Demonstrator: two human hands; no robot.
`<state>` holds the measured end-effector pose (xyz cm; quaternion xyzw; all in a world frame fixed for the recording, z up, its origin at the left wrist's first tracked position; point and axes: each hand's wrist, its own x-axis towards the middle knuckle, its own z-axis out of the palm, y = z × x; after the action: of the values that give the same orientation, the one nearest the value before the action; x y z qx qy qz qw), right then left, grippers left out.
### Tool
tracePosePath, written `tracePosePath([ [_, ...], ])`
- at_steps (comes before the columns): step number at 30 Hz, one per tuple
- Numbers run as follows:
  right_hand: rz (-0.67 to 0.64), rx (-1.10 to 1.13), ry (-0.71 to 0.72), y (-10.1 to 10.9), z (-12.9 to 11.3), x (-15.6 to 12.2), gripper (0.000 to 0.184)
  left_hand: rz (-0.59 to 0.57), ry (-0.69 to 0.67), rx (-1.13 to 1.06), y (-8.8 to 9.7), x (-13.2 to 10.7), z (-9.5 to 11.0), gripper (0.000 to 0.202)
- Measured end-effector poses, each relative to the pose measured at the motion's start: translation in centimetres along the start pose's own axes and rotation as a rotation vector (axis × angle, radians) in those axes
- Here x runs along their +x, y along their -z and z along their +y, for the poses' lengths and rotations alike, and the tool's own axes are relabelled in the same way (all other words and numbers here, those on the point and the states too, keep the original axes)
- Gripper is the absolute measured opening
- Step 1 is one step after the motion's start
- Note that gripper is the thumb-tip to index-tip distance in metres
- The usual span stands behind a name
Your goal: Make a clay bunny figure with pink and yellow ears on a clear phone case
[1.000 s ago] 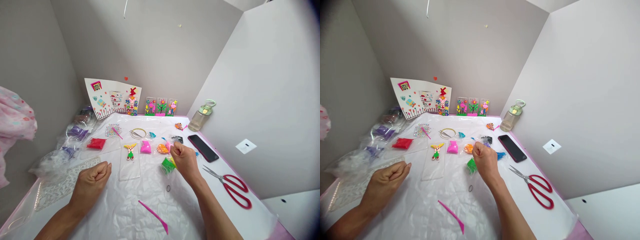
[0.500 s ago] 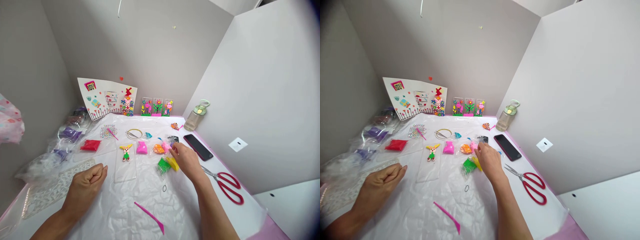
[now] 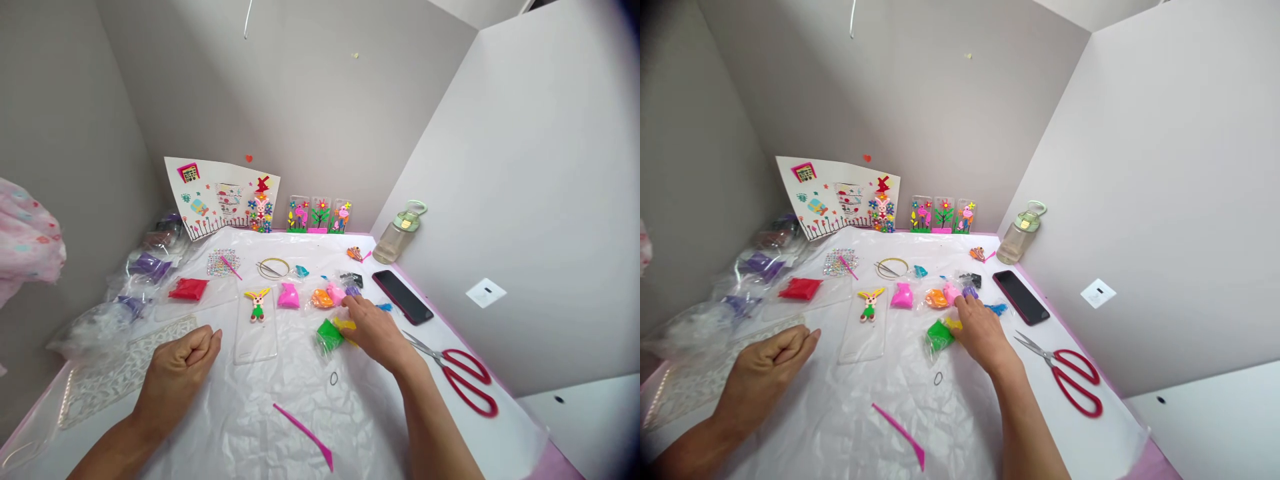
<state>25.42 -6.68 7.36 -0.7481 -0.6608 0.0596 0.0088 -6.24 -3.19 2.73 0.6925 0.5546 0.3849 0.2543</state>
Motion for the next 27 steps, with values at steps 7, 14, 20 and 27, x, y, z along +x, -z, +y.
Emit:
tracePosePath([
  [7, 0.072, -0.008, -0.044, 0.5, -0.4, 0.1, 0.029, -0.055, 0.01, -0.01, -0.2, 0.1, -0.1, 0.04],
  [14, -0.047, -0.023, -0.011, 0.0, -0.5, -0.2, 0.038, -0.088, 0.001, 0.002, -0.5, 0.0, -0.2, 0.04],
  [20, -0.033, 0.011, 0.02, -0.6, -1.1, -0.2, 0.041, -0.089, -0.001, 0.019, -0.4, 0.0, 0.0, 0.04],
  [27, 0.11, 0.079, 0.056, -0.3, -0.7, 0.0, 0.046, -0.077, 0.005, 0.03, -0.3, 0.0, 0.2, 0.039],
])
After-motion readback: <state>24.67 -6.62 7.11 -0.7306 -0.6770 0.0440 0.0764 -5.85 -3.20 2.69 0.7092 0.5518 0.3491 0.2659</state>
